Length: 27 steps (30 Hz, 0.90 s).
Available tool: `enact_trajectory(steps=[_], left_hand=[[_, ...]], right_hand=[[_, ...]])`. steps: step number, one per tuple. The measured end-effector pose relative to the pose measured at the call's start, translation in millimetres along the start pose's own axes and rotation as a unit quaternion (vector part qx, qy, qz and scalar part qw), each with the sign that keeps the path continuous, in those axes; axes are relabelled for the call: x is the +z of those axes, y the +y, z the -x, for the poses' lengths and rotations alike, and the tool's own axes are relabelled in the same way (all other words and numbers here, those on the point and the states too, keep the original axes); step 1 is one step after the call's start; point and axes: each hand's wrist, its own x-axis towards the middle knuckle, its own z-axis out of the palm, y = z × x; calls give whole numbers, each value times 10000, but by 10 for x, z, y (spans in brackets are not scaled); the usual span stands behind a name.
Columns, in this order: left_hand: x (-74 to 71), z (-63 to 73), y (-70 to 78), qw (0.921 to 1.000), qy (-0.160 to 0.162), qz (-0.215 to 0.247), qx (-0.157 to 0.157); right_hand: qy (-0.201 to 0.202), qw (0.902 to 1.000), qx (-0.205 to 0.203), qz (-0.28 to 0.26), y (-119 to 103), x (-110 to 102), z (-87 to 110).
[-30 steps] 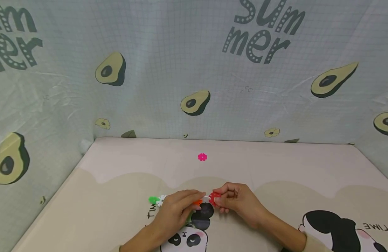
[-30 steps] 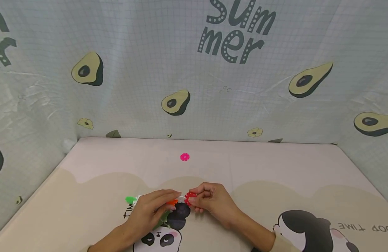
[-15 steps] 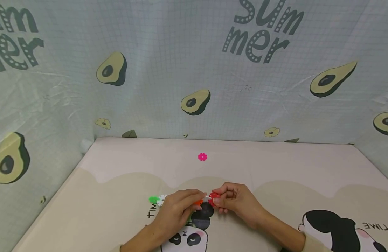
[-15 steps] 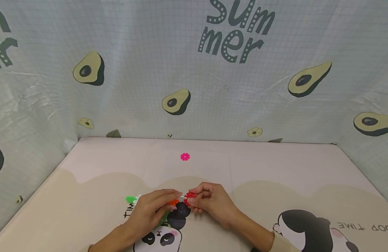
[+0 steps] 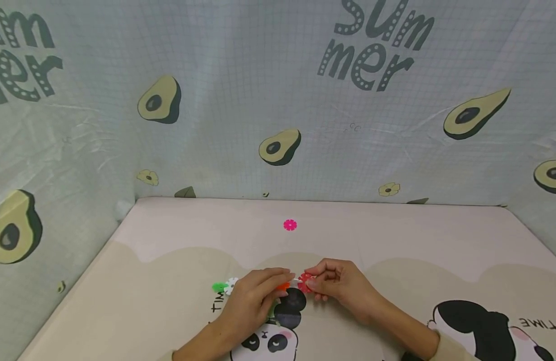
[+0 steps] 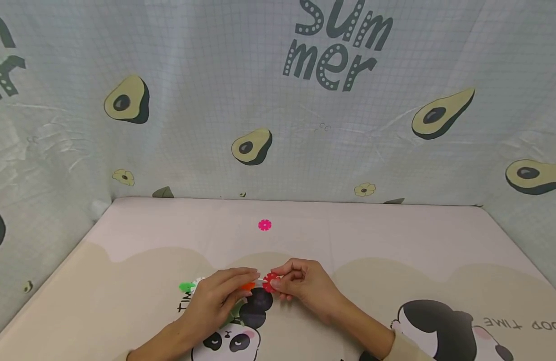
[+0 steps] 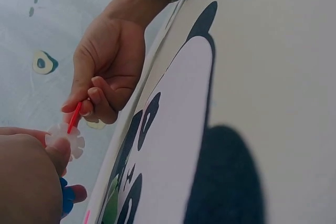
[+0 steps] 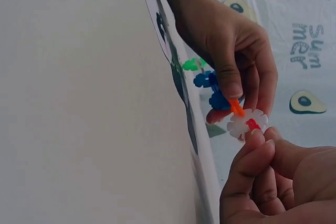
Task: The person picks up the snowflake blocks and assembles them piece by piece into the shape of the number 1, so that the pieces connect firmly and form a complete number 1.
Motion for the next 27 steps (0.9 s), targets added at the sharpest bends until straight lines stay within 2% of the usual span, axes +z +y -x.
enact_trajectory(steps=[27], left_hand=[[2, 3, -4, 9997, -128, 216, 81]], right_hand=[[-4, 9994, -70, -335, 20, 27, 7]])
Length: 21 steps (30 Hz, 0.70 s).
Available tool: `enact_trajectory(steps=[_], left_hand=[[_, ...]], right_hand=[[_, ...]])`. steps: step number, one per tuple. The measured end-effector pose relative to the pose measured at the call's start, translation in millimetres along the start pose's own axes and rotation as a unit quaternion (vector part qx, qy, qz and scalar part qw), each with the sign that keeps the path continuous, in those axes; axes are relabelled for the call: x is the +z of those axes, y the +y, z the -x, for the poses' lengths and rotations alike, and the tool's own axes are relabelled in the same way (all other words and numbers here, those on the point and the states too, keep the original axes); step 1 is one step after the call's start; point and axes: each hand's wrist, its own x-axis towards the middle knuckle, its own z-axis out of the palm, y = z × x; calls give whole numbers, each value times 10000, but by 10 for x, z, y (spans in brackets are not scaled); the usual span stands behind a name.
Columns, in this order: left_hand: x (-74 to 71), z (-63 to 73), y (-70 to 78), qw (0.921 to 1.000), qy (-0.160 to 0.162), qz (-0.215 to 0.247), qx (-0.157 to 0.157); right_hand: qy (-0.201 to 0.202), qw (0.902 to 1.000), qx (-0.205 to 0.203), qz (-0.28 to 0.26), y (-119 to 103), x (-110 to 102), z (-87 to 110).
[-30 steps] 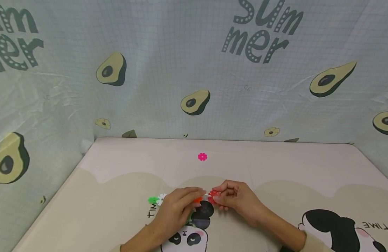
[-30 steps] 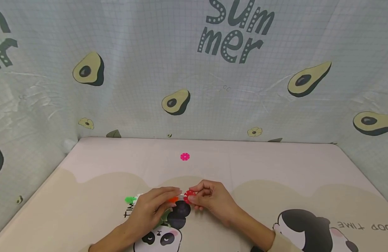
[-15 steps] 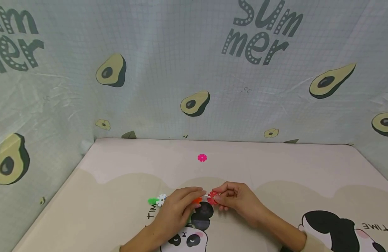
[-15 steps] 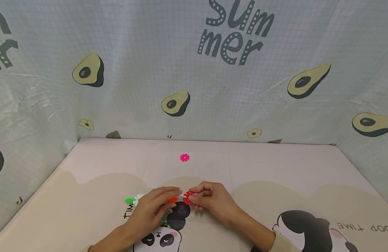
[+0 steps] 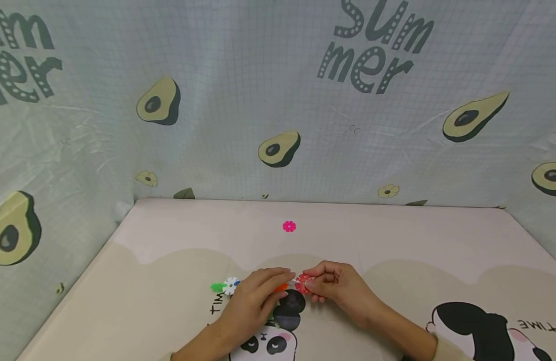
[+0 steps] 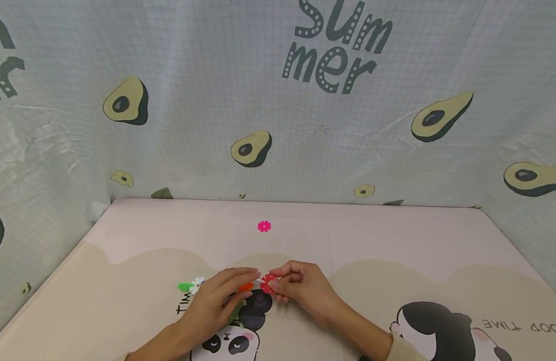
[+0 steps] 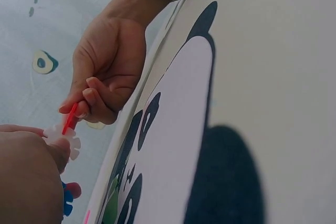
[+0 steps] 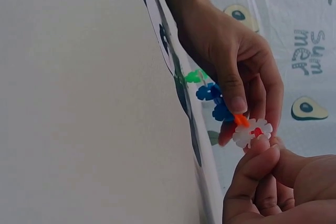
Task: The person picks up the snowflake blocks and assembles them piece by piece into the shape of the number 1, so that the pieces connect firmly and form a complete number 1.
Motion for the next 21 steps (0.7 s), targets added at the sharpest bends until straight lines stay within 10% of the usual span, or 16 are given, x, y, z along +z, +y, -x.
enact_trajectory(steps=[21], left_hand=[[2, 14, -27, 9996, -79, 220, 172]], right_hand=[[-50, 9987, 137, 487, -35, -61, -44]])
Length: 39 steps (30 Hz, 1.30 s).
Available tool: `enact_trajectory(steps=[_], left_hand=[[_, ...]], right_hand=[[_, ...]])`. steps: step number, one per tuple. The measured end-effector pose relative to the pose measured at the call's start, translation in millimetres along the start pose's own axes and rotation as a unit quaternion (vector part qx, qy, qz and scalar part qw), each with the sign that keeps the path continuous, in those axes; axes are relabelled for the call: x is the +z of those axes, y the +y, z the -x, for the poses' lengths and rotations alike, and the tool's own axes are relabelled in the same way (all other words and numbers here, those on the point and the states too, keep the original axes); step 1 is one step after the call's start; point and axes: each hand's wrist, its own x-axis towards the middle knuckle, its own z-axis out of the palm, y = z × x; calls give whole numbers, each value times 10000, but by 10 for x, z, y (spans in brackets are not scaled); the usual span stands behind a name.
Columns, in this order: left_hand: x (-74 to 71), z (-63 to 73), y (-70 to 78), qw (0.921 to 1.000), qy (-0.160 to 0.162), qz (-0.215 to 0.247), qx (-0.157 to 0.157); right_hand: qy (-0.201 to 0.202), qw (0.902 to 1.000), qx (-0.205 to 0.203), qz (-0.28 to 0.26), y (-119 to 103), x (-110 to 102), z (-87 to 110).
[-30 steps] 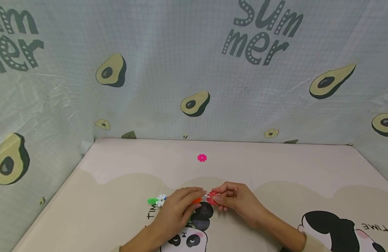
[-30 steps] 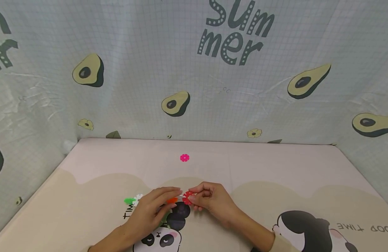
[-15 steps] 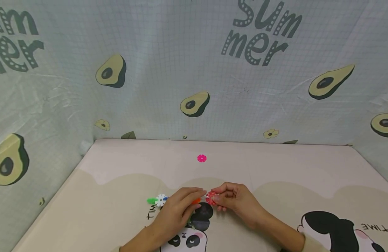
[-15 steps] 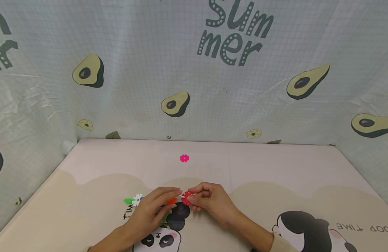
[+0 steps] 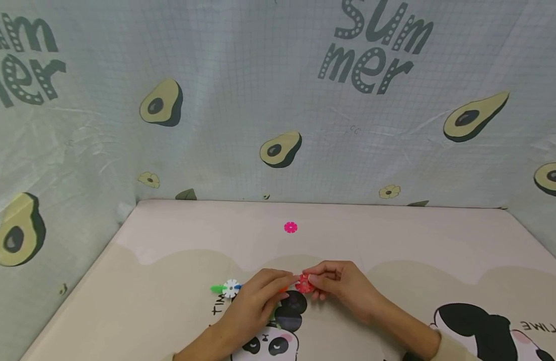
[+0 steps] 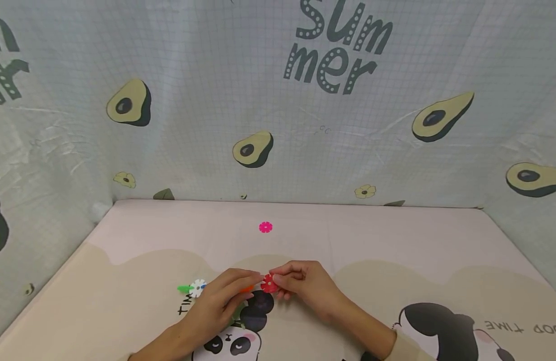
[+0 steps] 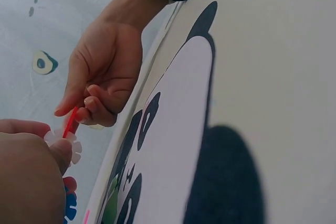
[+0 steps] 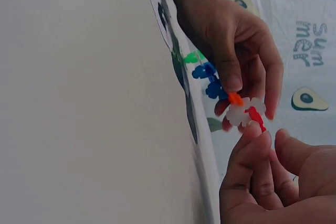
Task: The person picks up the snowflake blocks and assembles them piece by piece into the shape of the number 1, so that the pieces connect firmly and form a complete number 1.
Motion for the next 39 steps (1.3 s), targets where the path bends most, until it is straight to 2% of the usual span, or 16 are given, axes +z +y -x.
enact_trajectory(steps=[4, 19, 28, 39], left_hand=[[0, -2, 1, 10000, 10, -18, -11], [-9, -7, 9, 10000, 20, -47, -6], [-22, -4, 16, 9999, 6, -72, -85], [-17, -6, 20, 9999, 10, -63, -87]], right_hand=[[116, 9994, 115, 312, -42, -46, -34], [689, 9931, -388, 872, -203, -229, -352], [1040, 9891, -493, 916, -215, -229, -654], [1228, 9797, -510, 1503, -153, -166, -907]])
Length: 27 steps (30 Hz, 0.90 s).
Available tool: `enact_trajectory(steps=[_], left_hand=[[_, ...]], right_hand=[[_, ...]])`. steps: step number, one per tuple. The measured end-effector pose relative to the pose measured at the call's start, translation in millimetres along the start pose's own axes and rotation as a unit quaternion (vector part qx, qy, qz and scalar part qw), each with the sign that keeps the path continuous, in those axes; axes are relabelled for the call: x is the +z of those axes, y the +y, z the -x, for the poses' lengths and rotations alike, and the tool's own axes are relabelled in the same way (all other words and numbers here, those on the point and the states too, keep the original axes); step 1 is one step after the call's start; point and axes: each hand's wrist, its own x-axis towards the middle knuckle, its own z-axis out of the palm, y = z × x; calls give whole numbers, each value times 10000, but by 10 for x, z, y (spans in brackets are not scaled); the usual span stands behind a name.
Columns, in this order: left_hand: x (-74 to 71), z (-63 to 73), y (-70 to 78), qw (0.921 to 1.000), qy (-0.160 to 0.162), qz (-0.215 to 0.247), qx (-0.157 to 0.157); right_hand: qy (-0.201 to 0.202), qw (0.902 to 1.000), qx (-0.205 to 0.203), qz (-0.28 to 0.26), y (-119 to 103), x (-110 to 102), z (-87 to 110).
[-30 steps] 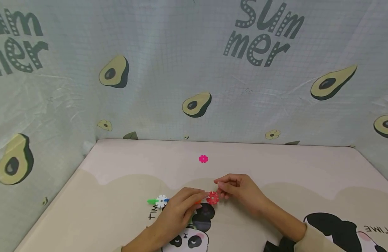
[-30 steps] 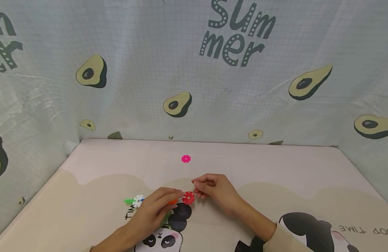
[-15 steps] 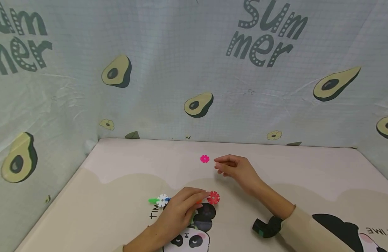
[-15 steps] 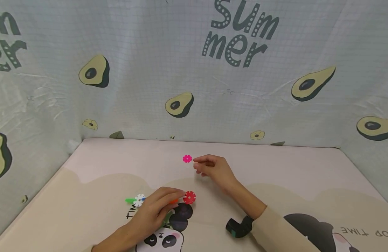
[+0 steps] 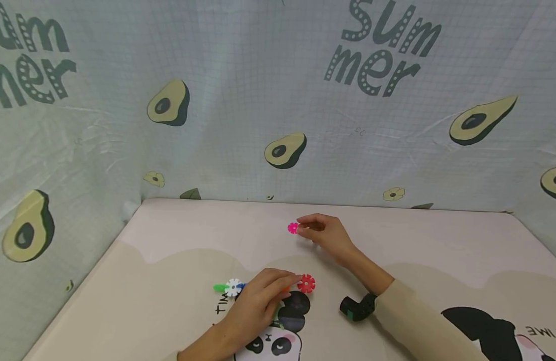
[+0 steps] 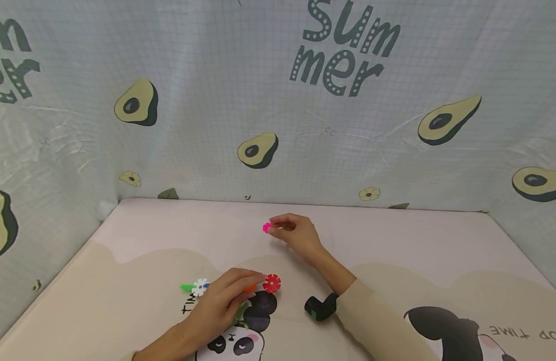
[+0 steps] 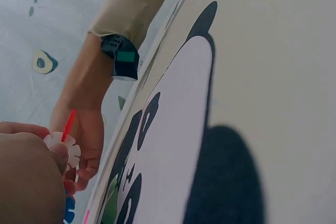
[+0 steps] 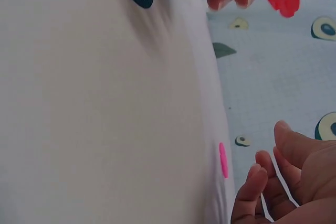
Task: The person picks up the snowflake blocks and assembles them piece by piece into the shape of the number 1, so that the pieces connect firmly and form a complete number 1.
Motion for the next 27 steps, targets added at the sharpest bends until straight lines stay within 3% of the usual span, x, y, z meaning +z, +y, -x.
enact_trajectory(steps=[16, 27], left_hand=[[7, -9, -17, 9999, 53, -80, 115], [11, -10, -22, 9999, 73, -41, 108]], right_hand=[[546, 9936, -46, 984, 141, 115, -161], [719, 9897, -62, 1239, 158, 167, -190]])
